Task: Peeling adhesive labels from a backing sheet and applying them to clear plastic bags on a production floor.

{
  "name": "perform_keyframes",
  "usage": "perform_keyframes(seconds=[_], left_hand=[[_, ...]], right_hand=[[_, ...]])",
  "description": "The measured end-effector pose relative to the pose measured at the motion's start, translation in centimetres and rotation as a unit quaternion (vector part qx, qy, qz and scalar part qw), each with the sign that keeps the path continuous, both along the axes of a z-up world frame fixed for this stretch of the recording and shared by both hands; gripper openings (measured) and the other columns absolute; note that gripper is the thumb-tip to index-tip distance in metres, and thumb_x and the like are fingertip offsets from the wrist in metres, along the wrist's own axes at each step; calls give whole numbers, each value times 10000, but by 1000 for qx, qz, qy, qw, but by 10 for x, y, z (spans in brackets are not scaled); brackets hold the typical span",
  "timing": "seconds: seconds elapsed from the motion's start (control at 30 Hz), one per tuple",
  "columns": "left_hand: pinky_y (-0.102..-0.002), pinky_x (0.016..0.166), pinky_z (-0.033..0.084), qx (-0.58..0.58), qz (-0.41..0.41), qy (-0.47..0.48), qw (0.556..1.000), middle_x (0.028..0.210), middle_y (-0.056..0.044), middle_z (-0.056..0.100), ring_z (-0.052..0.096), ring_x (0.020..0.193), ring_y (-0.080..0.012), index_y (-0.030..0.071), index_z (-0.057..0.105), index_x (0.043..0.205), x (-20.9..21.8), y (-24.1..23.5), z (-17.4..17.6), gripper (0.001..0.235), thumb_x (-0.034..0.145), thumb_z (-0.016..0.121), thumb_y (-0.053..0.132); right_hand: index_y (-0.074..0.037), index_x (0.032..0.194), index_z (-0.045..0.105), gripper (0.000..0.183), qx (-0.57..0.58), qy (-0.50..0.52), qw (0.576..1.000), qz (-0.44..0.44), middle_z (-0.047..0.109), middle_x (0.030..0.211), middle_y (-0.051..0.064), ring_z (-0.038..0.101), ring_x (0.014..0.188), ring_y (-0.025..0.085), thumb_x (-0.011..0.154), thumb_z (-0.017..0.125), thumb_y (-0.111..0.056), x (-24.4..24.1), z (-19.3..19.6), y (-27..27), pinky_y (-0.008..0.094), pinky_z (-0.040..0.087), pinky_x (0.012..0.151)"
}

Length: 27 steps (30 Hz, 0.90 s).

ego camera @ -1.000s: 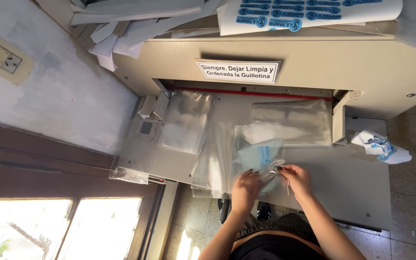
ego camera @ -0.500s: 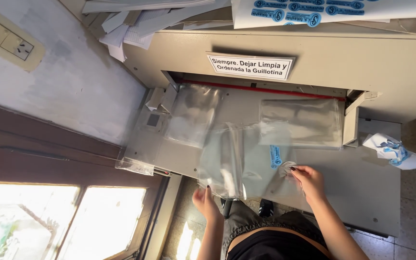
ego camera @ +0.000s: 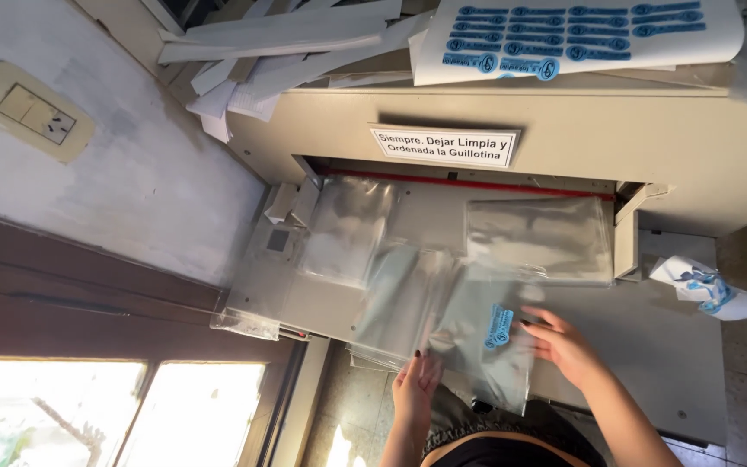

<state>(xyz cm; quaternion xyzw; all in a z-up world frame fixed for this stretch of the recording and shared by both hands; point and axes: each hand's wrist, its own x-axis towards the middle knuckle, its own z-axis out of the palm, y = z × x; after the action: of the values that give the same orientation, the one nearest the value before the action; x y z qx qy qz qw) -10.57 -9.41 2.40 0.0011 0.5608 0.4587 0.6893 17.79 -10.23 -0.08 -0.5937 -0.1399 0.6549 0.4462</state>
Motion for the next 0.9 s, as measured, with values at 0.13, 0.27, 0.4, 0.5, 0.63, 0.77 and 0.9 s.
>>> perform_keyframes(seconds=[0.13,0.27,0.4,0.5,0.63,0.77,0.9], left_hand=[[-448,910,618,36,-66,53,996,1008,-183,779,767,990,-323,-51,738,1024,-1,12,-26,230,988,609,136],[-325,660,650,-13,-259,195,946,790,-192,771,744,662,-264,-73,761,925,-13,26,44,413,982,648,320],[-294,471,321,65,-237,617,748,421,60,349,365,414,-101,181,416,433,-72,54,-5,701,890,593,683],[-381,433,380,189,-300,682,639,505,20,555,555,466,-192,146,551,639,-88,112,9,521,982,484,532],[-461,955,544,285,-360,710,534,1317,-136,621,575,1224,-330,50,583,1311,-83,196,-25,506,910,668,346],[-369,729,597,275,-416,822,275,1233,-196,592,592,1062,-333,-56,531,1327,-76,254,-95,620,793,717,198],[-316,444,577,292,-340,875,182,846,-51,652,668,762,-214,57,704,996,-77,284,-122,197,805,659,39]], right_hand=[[-86,1487,547,598,-30,-33,998,36,743,1186,200,716,964,321,904,677,-42,-29,-20,26,373,553,649],[7,1067,730,186,-30,-100,994,-26,723,844,126,647,745,208,897,750,-66,-31,-74,29,297,472,673],[24,1317,656,443,-6,-61,993,-101,689,964,146,610,790,220,878,716,46,-6,-101,18,308,466,646],[-36,1529,509,656,-25,-54,993,-97,693,1110,158,584,891,217,898,681,18,4,-83,11,310,448,726],[46,1450,579,518,-5,-56,993,-105,682,1255,171,599,1076,237,934,620,23,-8,-43,11,305,410,905],[80,1368,635,407,-15,-25,989,-143,695,1180,189,607,1018,250,963,607,51,-17,-30,7,331,420,832],[17,1393,662,429,-40,-47,990,-129,700,1021,132,571,827,195,965,643,-6,-30,-23,8,329,448,711]])
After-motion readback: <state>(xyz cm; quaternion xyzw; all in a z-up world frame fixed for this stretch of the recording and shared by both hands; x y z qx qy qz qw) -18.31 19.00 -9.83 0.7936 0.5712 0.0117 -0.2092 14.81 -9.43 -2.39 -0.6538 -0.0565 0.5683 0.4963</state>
